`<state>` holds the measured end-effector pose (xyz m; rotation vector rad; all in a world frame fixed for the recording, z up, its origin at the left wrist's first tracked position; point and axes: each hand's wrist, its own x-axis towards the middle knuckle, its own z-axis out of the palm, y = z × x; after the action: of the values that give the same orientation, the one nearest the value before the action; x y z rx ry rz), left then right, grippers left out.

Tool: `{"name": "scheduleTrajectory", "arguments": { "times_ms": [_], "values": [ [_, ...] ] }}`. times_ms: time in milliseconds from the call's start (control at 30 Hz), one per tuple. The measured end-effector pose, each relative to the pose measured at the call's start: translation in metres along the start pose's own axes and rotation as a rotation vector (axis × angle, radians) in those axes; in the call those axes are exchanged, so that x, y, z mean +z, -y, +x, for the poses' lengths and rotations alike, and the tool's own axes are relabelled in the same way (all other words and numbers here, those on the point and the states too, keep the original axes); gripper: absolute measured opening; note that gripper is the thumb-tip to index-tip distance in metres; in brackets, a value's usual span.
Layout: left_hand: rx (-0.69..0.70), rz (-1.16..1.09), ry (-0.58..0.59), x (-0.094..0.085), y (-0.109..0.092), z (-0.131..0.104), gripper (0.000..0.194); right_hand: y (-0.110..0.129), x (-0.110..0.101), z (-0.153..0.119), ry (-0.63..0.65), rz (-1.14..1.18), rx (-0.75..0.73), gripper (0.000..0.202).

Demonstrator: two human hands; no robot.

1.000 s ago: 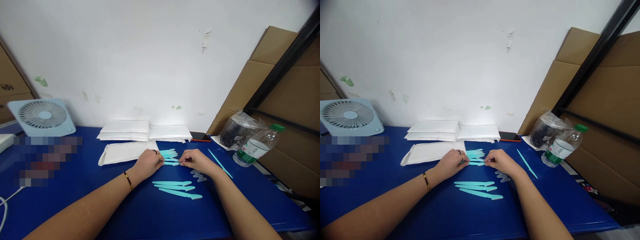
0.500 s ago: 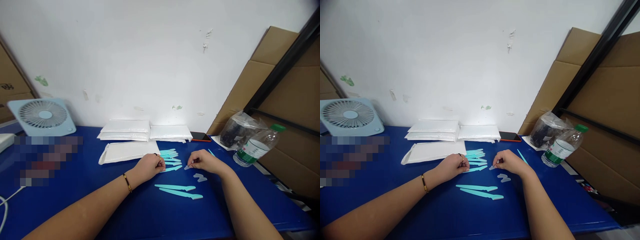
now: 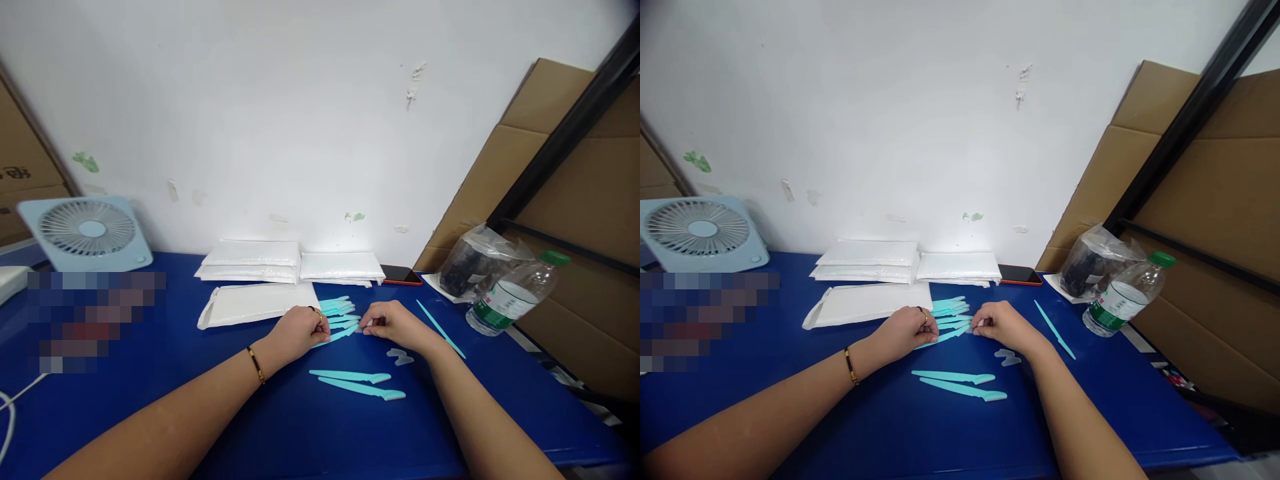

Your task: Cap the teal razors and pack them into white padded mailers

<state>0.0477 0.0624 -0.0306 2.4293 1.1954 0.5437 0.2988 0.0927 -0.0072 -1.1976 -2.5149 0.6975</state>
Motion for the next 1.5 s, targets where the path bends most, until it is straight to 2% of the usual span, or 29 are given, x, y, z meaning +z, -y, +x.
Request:
{"name": "scheduleTrajectory", "arguments": {
  "times_ms": [233,367,633,700,800,867,967,1033,1100,1233,1500],
  "values": [
    [0.033,0.040,-0.013,-0.005,-0.007,-0.005,0.014,-0.001,-0.005,-0.003,-0.035,-0.059,0.033,0.013],
    [0.050,0.079,-0.009,-0.007,-0.012,-0.007,0.016,-0.006,-0.009,-0.004,-0.018,-0.054,-0.001,0.016],
    [0.050,0.125,-0.055,0.005,0.000,0.006,0.012,0.009,0.008,0.006,-0.017,0.026,-0.049,0.014],
    [0.042,0.165,-0.078,0.005,0.000,0.007,0.013,0.010,0.003,0.004,-0.038,0.014,-0.038,0.015],
    [0.046,0.175,-0.141,0.002,-0.009,0.003,0.015,0.004,-0.014,-0.009,-0.041,0.000,0.033,0.018],
    [0.072,0.100,-0.129,0.001,-0.019,-0.002,0.019,-0.004,-0.027,-0.020,0.037,0.018,0.103,0.019],
    [0.119,-0.043,0.013,0.005,-0.029,-0.008,0.021,-0.015,-0.035,-0.029,0.210,0.048,0.185,0.019],
    [0.105,-0.081,0.082,0.008,-0.028,-0.008,0.018,-0.018,-0.033,-0.028,0.254,0.046,0.205,0.019],
    [0.054,-0.066,0.068,0.011,-0.023,-0.005,0.010,-0.017,-0.027,-0.022,0.196,0.017,0.191,0.017],
    [-0.021,-0.011,-0.030,0.009,-0.008,0.002,0.011,-0.012,-0.015,-0.009,0.048,-0.017,0.088,0.016],
    [0.002,0.004,-0.057,0.010,-0.002,0.003,0.010,-0.008,-0.003,-0.002,-0.001,0.019,-0.003,0.015]
  ]
}}
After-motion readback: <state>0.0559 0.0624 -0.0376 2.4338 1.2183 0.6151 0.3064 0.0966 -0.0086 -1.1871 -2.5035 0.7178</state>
